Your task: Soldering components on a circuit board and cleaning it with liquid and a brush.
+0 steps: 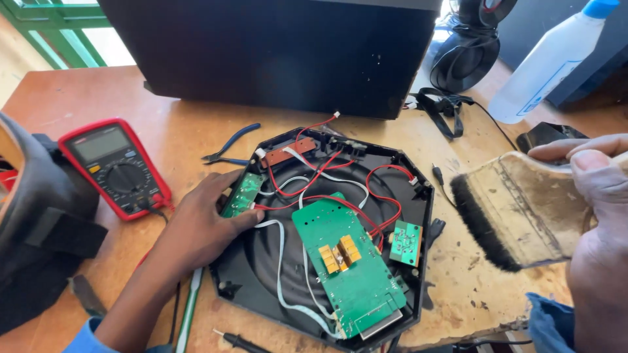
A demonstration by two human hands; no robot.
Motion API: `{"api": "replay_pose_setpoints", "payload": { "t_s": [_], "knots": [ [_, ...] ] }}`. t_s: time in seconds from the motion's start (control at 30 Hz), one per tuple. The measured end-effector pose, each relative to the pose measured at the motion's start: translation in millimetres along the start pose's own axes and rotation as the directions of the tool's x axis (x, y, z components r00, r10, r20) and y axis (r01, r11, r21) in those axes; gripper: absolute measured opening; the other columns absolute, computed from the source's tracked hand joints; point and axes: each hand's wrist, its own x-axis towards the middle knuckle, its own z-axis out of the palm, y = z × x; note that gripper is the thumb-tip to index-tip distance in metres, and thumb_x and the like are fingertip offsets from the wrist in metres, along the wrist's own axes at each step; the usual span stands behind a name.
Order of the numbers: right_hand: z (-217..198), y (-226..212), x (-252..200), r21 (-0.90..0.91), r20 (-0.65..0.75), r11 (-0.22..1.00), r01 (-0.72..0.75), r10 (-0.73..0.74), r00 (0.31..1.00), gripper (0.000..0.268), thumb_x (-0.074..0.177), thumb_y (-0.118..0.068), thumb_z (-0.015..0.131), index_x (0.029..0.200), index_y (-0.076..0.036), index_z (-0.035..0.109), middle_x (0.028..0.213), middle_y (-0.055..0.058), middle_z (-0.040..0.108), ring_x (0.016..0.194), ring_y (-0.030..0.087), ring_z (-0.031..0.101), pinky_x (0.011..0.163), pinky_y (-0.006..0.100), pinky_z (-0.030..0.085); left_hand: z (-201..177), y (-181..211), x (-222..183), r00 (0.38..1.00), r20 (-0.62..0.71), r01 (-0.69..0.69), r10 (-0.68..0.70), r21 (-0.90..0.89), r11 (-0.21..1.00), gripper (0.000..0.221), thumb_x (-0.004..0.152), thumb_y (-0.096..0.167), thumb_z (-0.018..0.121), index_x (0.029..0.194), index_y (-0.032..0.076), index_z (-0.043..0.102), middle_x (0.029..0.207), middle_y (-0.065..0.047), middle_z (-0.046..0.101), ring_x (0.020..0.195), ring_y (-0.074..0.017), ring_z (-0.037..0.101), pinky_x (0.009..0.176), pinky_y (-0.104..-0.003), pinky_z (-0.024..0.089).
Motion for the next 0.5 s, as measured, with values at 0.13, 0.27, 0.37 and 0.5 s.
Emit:
{"api": "replay_pose_setpoints", "payload": {
  "t_s": [0.13, 0.27, 0.37, 0.5],
  "knots": [
    [22.5, -28.3, 1.4, 0.246, -0.041, 0.950, -0.194, 0.210, 0.977, 0.010, 0.097, -0.009, 0.049, 0.106, -0.012, 0.045, 0.108, 0.014, 0.069, 0.104, 0.017, 0.070, 0.095, 0.025, 0.055, -1.6, 5.9, -0.6, 0.995, 0.018, 0.099, -0.099, 0.004, 0.995, 0.072, 0.075, 0.037, 0.079, 0.142, 0.022, 0.060, 0.129, -0.002, 0.069, 0.122, -0.0202, 0.063, 0.104, -0.034, 0.043],
    [35.8, -23.0, -5.5, 0.312, 0.089, 0.913, -0.263, 0.248, 0.965, 0.012, 0.091, -0.007, 0.051, 0.102, -0.009, 0.048, 0.101, 0.015, 0.069, 0.096, 0.023, 0.066, 0.094, 0.034, 0.052, 2.7, -0.2, 1.9, 0.998, -0.004, 0.057, -0.056, 0.039, 0.998, 0.071, 0.074, 0.036, 0.078, 0.140, 0.021, 0.060, 0.128, -0.001, 0.070, 0.120, -0.0204, 0.064, 0.102, -0.035, 0.044],
    [47.3, -12.3, -2.2, -0.209, 0.318, 0.953, -0.220, 0.279, 0.906, 0.020, 0.096, -0.030, 0.056, 0.105, -0.015, 0.066, 0.099, 0.001, 0.067, 0.092, 0.016, 0.063, 0.084, 0.034, 0.049, -0.2, 2.4, 1.2, 0.995, 0.016, 0.098, -0.098, 0.023, 0.995, 0.072, 0.073, 0.031, 0.079, 0.142, 0.027, 0.062, 0.114, 0.001, 0.069, 0.111, -0.0188, 0.066, 0.097, -0.033, 0.044],
    [49.7, 17.8, 26.3, -0.320, 0.470, 0.911, 0.259, -0.084, 0.879, 0.035, 0.092, -0.047, 0.060, 0.095, -0.013, 0.066, 0.094, 0.003, 0.071, 0.074, 0.020, 0.066, 0.071, 0.039, 0.053, -0.8, 1.5, -0.6, 0.997, 0.020, 0.078, -0.078, -0.017, 0.997, 0.072, 0.073, 0.029, 0.076, 0.143, 0.025, 0.062, 0.114, 0.000, 0.067, 0.109, -0.0198, 0.066, 0.096, -0.033, 0.045]
  ]
}}
